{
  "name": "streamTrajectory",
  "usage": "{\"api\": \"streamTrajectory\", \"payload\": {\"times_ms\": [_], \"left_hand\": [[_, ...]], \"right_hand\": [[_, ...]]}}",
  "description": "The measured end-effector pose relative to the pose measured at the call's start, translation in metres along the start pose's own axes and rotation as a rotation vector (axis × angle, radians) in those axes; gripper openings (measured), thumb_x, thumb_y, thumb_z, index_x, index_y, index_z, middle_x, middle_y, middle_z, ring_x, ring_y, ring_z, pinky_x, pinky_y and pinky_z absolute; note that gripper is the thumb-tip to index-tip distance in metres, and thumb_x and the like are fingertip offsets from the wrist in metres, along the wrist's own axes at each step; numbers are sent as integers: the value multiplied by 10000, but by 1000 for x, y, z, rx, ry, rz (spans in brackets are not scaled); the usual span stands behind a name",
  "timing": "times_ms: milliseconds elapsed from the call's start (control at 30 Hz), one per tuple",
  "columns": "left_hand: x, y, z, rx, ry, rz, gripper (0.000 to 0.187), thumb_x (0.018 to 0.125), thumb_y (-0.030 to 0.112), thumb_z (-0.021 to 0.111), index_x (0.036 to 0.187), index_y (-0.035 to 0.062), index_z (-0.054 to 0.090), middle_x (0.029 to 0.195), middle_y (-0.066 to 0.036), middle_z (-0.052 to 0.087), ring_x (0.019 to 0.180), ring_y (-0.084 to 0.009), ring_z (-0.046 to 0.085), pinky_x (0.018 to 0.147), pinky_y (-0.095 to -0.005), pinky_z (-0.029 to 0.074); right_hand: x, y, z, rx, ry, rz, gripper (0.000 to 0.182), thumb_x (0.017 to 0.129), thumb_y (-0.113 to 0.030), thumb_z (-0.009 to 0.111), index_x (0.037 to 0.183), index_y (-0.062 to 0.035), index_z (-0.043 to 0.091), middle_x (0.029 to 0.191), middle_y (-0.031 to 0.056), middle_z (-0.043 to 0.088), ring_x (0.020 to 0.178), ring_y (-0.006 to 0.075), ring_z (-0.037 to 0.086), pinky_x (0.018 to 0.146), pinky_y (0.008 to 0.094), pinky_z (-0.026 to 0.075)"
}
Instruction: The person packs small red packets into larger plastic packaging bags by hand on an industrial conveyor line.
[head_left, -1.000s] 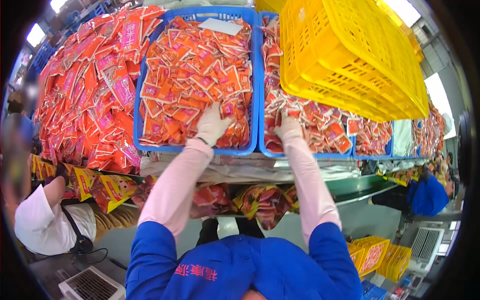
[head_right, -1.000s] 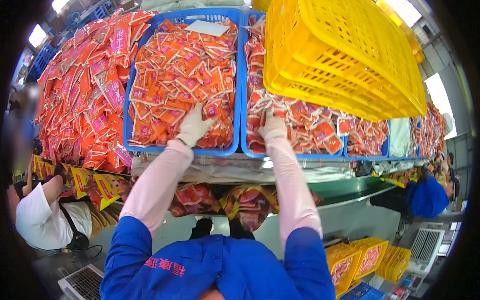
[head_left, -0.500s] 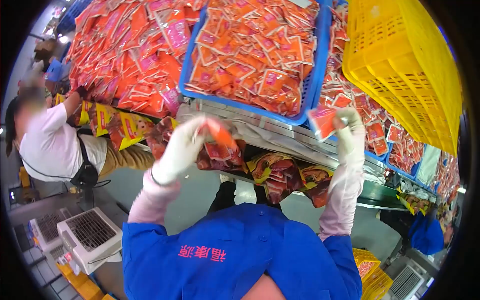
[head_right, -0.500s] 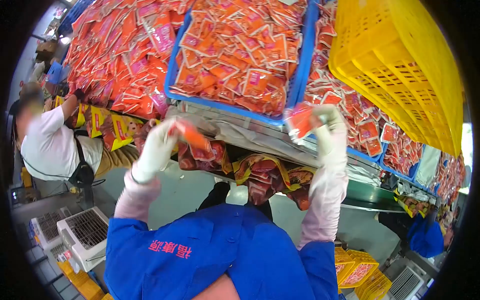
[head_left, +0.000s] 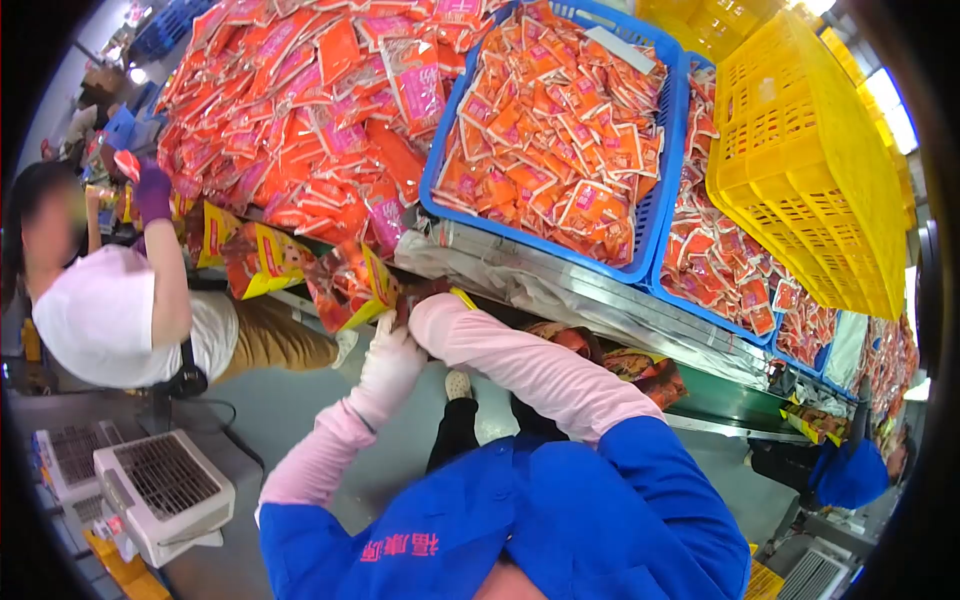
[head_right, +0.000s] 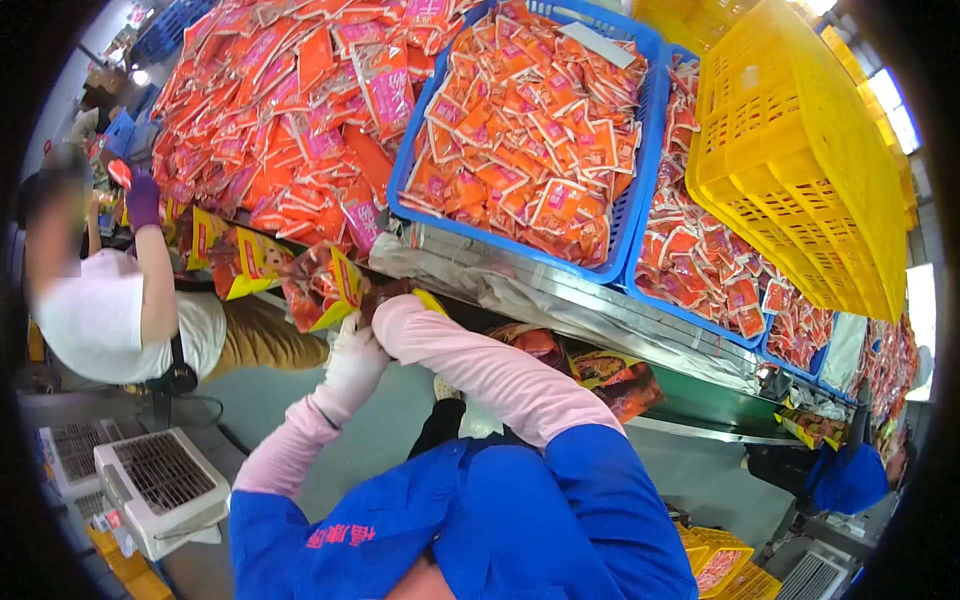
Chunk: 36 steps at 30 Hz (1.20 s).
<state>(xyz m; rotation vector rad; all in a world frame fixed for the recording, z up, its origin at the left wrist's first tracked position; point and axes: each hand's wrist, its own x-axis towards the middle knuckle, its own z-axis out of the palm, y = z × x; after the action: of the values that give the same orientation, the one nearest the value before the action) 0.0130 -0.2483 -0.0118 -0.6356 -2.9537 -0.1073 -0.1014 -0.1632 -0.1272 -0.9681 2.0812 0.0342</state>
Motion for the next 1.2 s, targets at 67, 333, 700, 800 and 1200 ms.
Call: {"api": "streamTrajectory", "payload": {"times_ms": [67,333,700,800,1200], "left_hand": [[2,3,-26,-46,43,24,95,691,130,640,743,77,698,754,-96,631,892,-299,627,972,-486,492],[16,-15,-57,-93,-115,105,168,688,256,764,771,129,692,677,-57,598,761,-248,627,983,-510,426],[329,83,10,-251,14,231,350,803,183,743,1137,116,660,1163,-73,667,1122,-288,626,974,-450,446],[368,109,80,21,-5,180,263,851,204,685,1110,162,705,1104,-46,699,1136,-239,632,997,-456,416],[171,20,-111,-1056,76,-114,308,803,-97,593,1085,-21,692,991,-118,678,933,-221,675,833,-335,527]], "right_hand": [[32,-17,19,-46,-50,-2,260,809,-178,745,1058,-110,779,1144,79,746,1043,284,719,840,423,582],[-107,-5,-92,133,47,-151,338,898,-273,643,1208,-144,690,1111,146,723,1030,321,699,893,447,543],[-302,378,29,234,697,724,591,851,-133,717,1416,-130,543,1024,150,745,868,250,725,770,380,589],[-257,435,69,1028,753,758,483,916,-126,628,1392,-156,549,968,164,736,871,260,730,714,400,593],[-383,307,-4,955,1567,582,187,930,-206,628,1005,-42,672,814,66,690,643,150,597,648,290,472]]}}
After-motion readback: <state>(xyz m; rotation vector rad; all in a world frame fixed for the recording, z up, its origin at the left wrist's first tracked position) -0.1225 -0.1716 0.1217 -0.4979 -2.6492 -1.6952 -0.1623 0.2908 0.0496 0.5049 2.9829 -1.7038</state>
